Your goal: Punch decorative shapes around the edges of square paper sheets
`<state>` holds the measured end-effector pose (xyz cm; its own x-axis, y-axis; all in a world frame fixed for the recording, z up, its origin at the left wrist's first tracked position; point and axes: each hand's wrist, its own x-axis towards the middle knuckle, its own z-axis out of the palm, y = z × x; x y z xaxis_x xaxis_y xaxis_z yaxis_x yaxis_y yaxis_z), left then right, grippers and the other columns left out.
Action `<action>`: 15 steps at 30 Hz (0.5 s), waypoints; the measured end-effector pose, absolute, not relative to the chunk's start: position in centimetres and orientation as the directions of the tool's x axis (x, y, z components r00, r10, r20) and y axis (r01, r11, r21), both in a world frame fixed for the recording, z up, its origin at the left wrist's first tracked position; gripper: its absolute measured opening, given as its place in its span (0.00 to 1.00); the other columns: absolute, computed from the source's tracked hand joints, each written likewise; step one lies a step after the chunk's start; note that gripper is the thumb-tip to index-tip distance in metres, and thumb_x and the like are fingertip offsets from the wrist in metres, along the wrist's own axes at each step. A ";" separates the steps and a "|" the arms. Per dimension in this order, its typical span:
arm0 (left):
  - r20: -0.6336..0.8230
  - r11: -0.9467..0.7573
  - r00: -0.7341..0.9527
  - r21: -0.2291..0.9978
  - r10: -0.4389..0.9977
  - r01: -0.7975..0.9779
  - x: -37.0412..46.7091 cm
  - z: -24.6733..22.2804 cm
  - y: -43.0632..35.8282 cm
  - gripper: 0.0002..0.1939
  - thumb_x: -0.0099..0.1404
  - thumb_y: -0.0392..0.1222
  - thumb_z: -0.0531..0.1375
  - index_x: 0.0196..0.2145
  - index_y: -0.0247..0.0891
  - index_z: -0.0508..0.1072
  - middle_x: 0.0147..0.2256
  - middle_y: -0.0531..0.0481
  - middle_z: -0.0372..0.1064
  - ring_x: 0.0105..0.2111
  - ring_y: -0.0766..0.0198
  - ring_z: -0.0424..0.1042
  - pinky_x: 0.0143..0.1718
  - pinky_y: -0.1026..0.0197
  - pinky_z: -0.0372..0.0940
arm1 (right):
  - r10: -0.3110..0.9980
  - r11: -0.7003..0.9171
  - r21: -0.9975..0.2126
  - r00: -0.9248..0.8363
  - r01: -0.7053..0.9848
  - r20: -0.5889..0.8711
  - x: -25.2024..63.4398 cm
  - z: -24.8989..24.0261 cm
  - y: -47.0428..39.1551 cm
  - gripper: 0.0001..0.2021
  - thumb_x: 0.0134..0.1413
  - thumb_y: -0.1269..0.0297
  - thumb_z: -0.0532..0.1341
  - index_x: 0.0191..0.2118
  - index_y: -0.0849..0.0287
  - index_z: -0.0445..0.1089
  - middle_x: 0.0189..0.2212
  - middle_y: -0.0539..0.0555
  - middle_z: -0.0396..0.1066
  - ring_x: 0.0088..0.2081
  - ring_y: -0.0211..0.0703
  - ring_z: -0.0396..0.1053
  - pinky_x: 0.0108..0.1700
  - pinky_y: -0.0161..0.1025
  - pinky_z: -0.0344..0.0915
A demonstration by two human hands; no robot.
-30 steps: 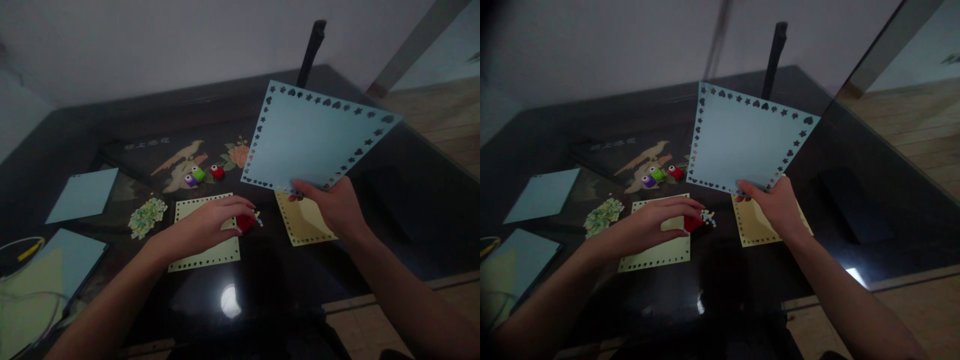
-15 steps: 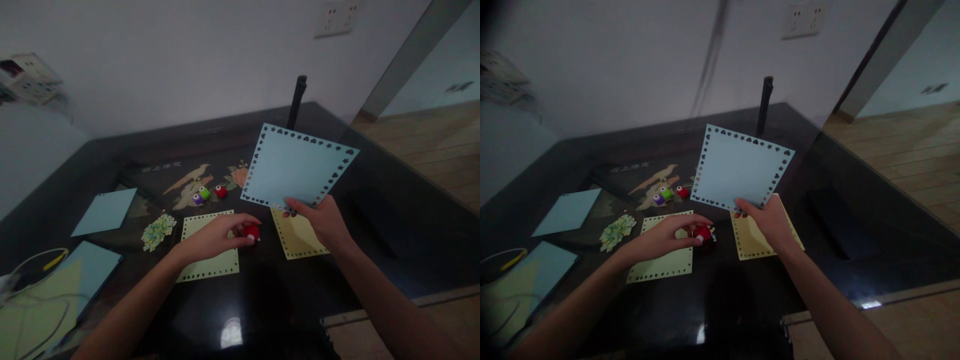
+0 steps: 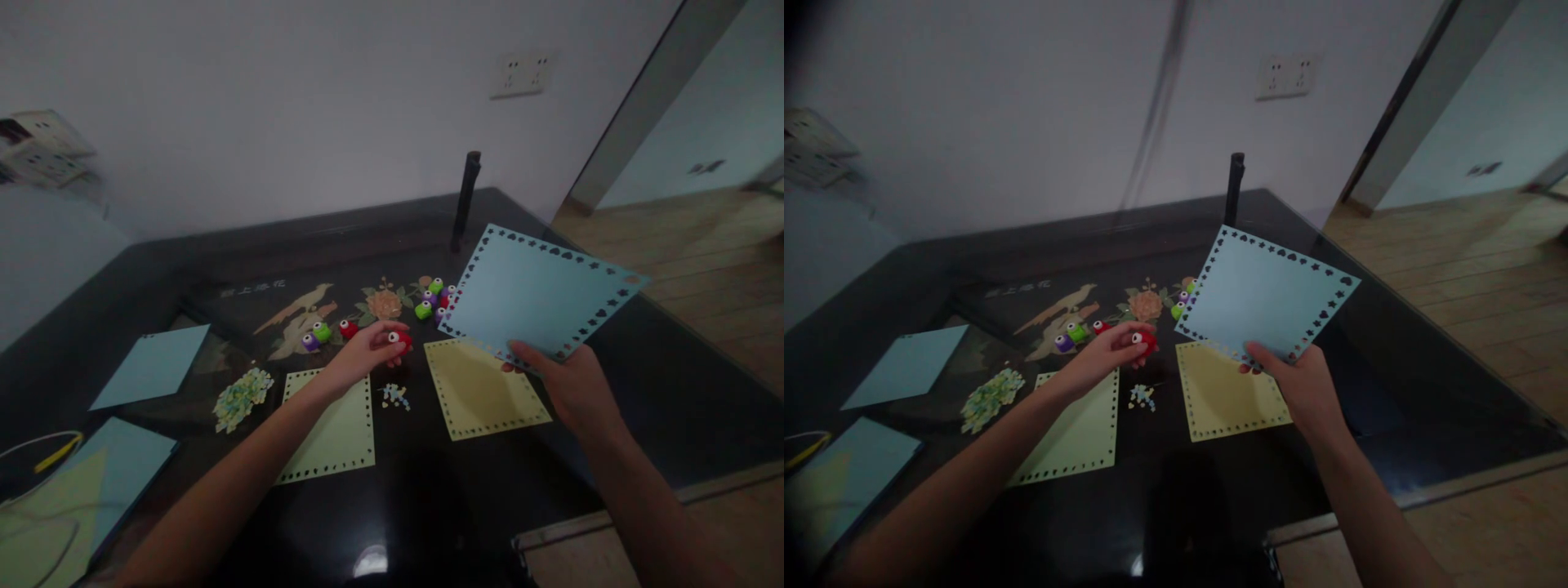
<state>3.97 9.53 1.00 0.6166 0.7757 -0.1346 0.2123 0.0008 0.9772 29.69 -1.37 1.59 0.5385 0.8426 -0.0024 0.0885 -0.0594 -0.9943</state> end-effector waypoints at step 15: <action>0.048 -0.520 0.653 0.651 0.756 0.553 10.3 -1.9 14.7 0.09 0.60 0.41 0.58 0.36 0.34 0.74 0.34 0.43 0.71 0.38 0.53 0.70 0.43 0.52 0.62 | 0.759 -0.043 -0.988 0.638 -0.151 -0.131 32.3 -1.7 -2.8 0.13 0.39 0.59 0.71 0.32 0.60 0.76 0.33 0.53 0.79 0.31 0.44 0.75 0.35 0.40 0.73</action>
